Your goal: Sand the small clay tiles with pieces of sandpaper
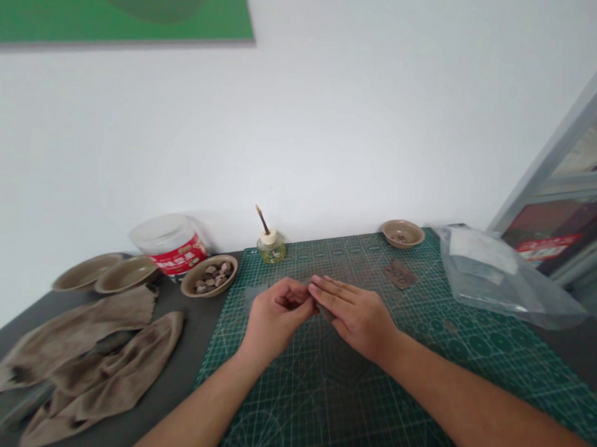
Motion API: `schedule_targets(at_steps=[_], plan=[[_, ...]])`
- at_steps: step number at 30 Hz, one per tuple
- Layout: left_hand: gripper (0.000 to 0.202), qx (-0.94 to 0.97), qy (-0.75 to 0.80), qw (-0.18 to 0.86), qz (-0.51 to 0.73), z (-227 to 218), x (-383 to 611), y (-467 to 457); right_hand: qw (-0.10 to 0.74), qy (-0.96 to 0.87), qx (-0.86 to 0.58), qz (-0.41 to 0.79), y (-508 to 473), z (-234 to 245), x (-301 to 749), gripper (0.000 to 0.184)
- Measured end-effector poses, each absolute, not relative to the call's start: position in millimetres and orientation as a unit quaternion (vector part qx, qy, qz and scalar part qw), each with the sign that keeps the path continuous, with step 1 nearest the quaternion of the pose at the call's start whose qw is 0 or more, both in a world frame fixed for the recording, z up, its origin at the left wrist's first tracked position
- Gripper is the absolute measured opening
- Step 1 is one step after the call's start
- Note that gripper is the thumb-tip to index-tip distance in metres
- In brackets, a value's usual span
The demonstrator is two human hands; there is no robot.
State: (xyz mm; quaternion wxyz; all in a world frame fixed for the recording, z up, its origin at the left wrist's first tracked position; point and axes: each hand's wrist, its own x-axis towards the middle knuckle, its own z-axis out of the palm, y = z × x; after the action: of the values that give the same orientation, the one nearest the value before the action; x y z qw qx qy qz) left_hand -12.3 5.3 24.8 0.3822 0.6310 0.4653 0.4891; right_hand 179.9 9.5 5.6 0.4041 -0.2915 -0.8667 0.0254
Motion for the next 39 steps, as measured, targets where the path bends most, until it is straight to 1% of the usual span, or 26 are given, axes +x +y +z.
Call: schedule_targets(at_steps=[3, 6, 8, 10, 13, 15, 17, 20, 23, 25, 29, 32, 34, 39], plan=[[0.013, 0.619, 0.460, 0.401, 0.494, 25, -11, 6, 0.406, -0.864, -0.298, 0.021, 9, 5, 180, 0.062], [0.013, 0.627, 0.461, 0.383, 0.497, 25, -11, 6, 0.406, -0.867, -0.288, 0.027, 9, 5, 181, 0.064], [0.013, 0.621, 0.459, 0.393, 0.499, 26, -11, 6, 0.405, -0.863, -0.300, 0.029, 8, 6, 181, 0.064], [0.014, 0.620, 0.458, 0.398, 0.498, 25, -13, 7, 0.403, -0.862, -0.307, 0.026, 8, 6, 181, 0.064], [0.013, 0.637, 0.464, 0.368, 0.493, 24, -15, 9, 0.396, -0.869, -0.294, 0.029, 10, 6, 181, 0.062], [0.013, 0.633, 0.458, 0.378, 0.496, 23, -16, 9, 0.394, -0.867, -0.301, 0.037, 14, 5, 182, 0.061], [0.016, 0.618, 0.449, 0.400, 0.506, 24, -15, 8, 0.398, -0.854, -0.332, 0.048, 18, 6, 185, 0.061], [0.019, 0.610, 0.447, 0.398, 0.519, 26, -12, 5, 0.428, -0.826, -0.360, 0.069, 17, 9, 185, 0.065], [0.018, 0.614, 0.449, 0.392, 0.518, 27, -11, 4, 0.449, -0.824, -0.338, 0.069, 9, 12, 179, 0.071], [0.017, 0.625, 0.452, 0.380, 0.511, 26, -12, 5, 0.441, -0.838, -0.315, 0.057, 4, 11, 176, 0.072], [0.020, 0.645, 0.451, 0.351, 0.507, 22, -14, 7, 0.416, -0.861, -0.289, 0.054, -1, 8, 173, 0.074], [0.016, 0.650, 0.444, 0.356, 0.504, 21, -15, 7, 0.422, -0.855, -0.292, 0.070, 0, 7, 173, 0.073], [0.019, 0.649, 0.438, 0.356, 0.510, 21, -14, 5, 0.423, -0.856, -0.287, 0.071, -1, 7, 174, 0.072], [0.017, 0.642, 0.424, 0.373, 0.519, 23, -14, 3, 0.431, -0.849, -0.292, 0.084, -5, 10, 174, 0.076]])
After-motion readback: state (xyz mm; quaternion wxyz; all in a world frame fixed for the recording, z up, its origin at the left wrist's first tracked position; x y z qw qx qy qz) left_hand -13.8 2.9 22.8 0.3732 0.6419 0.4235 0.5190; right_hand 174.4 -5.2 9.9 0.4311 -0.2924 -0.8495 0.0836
